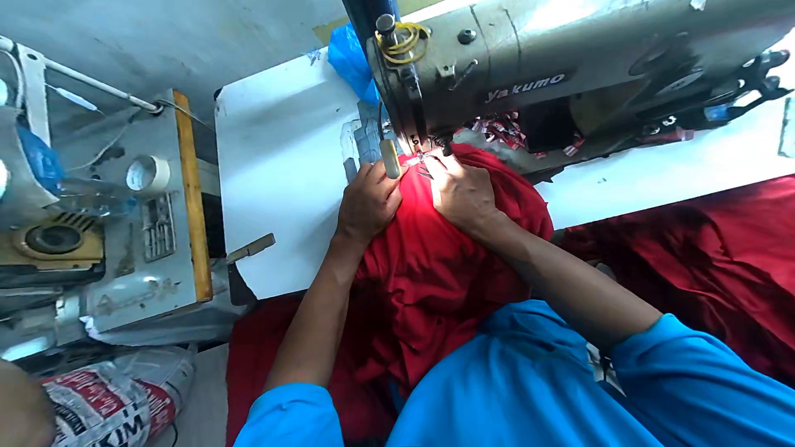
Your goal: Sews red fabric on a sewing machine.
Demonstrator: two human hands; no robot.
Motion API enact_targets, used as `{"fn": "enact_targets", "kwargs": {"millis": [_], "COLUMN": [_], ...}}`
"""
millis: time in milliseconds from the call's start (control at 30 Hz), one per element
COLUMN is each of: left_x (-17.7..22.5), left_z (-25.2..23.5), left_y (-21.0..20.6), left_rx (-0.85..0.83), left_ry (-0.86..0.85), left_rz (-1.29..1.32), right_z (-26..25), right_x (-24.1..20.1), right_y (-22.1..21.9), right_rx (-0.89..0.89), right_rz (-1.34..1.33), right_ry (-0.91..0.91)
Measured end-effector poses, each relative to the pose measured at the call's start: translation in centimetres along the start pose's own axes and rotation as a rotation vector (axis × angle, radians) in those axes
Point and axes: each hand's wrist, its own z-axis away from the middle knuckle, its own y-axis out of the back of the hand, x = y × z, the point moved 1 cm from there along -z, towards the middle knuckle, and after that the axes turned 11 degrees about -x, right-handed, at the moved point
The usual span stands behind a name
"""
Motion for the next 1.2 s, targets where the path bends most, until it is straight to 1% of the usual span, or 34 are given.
{"fn": "enact_targets", "kwargs": {"millis": [233, 433, 533, 600, 667, 767, 1033, 1200], "left_x": [0.4, 1.9, 1.9, 1.6, 1.6, 1.5, 2.7, 2.9], "left_z": [-0.1, -1.0, -1.1, -1.1, -1.0, -1.0, -1.2, -1.3], "left_y": [-0.1, -0.8, -0.9, -0.9, -0.7, -0.6, -0.5, -0.7], "left_rx": [-0.001, -0.011, -0.015, -0.02, -0.035, -0.053, -0.037, -0.032], "left_ry": [0.014, 0.016, 0.015, -0.001, -0.007, -0.02, -0.005, -0.001], "left_rz": [-0.015, -0.044, -0.035, -0.02, -0.008, 0.014, -0.051, -0.062], "right_z": [0.1, 0.7, 0.9, 0.9, 0.9, 0.9, 1.2, 1.3], "right_x": [-0.1, 1.8, 2.2, 2.3, 2.2, 2.0, 2.3, 2.2], "right_y": [0.4, 1.0, 1.0, 1.0, 1.2, 1.5, 1.5, 1.7], "right_rx": [-0.043, -0.049, -0.035, -0.026, -0.058, -0.112, -0.128, -0.14], "right_rz": [0.052, 0.078, 0.069, 0.06, 0.053, 0.055, 0.034, 0.075], "right_ry": [-0.01, -0.025, 0.012, 0.044, 0.06, 0.049, 0.035, 0.025]}}
